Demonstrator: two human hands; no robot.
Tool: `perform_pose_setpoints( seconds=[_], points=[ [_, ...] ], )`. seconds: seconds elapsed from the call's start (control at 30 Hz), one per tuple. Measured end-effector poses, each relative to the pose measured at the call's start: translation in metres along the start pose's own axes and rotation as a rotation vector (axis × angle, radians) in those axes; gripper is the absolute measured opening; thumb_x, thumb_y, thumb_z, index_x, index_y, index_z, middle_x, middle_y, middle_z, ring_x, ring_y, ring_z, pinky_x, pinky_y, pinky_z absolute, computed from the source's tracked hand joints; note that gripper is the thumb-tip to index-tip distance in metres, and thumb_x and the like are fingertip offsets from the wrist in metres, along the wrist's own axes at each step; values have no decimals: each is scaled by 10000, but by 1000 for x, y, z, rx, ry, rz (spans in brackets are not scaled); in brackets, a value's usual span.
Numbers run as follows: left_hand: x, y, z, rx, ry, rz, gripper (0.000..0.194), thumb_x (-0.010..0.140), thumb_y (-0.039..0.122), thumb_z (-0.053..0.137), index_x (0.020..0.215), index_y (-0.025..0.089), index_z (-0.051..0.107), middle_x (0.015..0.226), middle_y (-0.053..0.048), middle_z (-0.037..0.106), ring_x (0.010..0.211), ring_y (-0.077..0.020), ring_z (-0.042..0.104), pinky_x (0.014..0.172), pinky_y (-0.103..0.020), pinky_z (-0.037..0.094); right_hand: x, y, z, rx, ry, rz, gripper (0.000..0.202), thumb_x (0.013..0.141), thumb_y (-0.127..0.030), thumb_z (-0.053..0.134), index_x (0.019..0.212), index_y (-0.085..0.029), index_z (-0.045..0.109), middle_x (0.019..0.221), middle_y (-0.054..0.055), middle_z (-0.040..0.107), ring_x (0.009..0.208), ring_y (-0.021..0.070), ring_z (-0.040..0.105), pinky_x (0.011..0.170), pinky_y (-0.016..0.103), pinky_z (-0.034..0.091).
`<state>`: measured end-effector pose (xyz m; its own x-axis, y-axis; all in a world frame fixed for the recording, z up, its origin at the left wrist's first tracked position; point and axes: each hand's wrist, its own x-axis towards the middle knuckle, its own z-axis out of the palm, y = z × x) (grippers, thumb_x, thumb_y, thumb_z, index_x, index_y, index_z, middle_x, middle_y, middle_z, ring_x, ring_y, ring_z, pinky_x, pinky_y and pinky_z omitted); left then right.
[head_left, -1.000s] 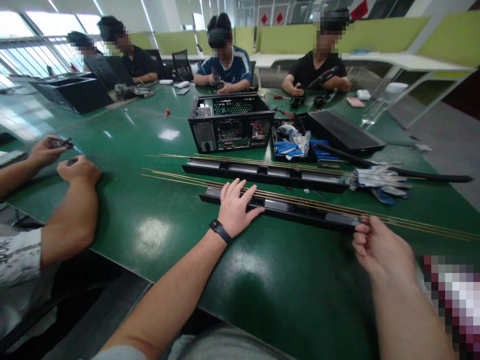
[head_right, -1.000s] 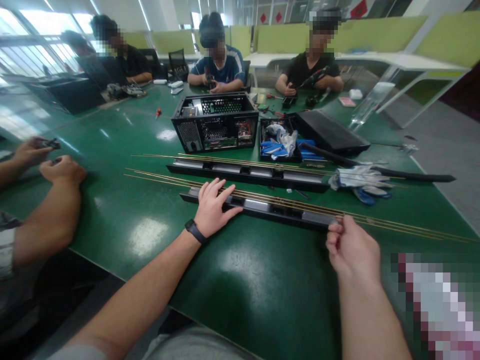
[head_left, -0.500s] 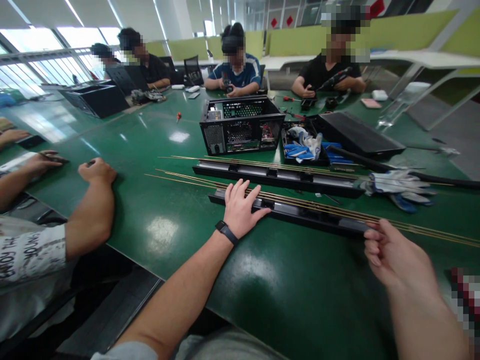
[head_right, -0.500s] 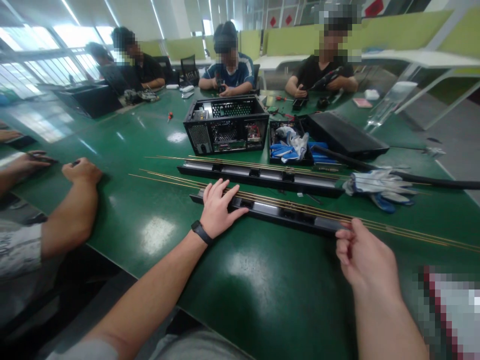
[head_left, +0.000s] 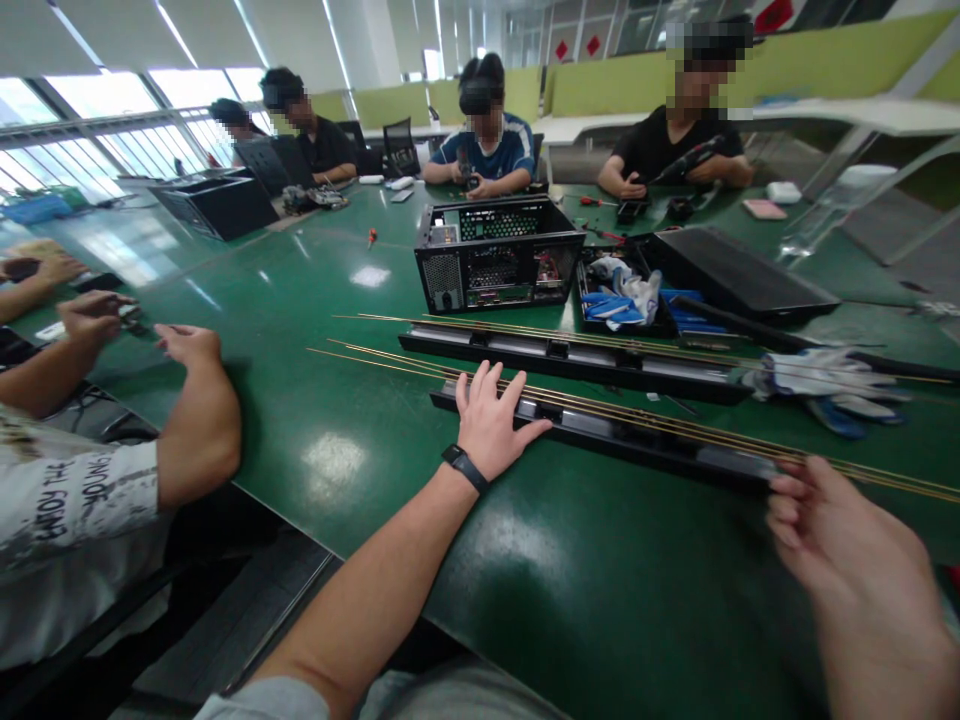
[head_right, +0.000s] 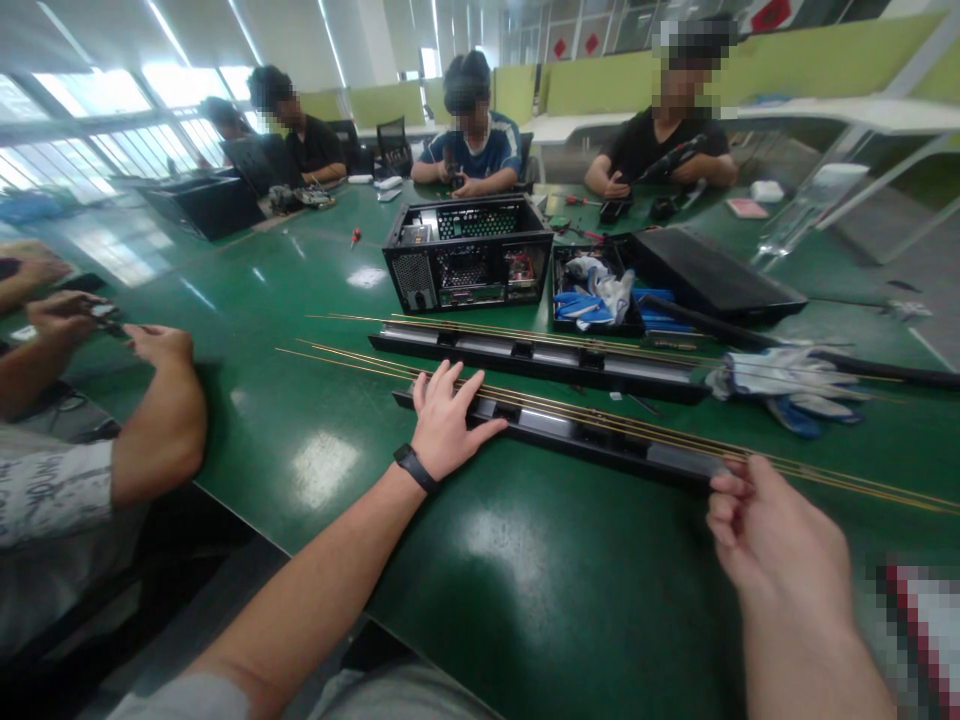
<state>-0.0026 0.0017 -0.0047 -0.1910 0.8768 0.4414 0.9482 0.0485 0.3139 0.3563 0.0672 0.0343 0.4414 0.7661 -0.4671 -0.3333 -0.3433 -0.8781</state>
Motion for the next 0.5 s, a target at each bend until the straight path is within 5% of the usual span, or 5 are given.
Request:
perform_pose_setpoints(
  seconds=[0.2,0.5],
  points=[
    [0,0,1,2,-1,8,769,982,571,1026,1651,280,783,1800,-219,673,1800,-484,509,1517,-767,324,2,6,0,20,13,-24,187,1100,-191,751,935,-207,665,753,-54,561,398,64,405,299,151,223],
    [0,-5,3,-21,24,30,767,991,607,1012,1640,267,784,1770,-228,692,1780,-495,526,1506,-767,325,-27,19,17,-27,-197,-49,198,1019,-302,886,989,-173,739,749,-22,638,399,63,401,278,149,224]
  ],
)
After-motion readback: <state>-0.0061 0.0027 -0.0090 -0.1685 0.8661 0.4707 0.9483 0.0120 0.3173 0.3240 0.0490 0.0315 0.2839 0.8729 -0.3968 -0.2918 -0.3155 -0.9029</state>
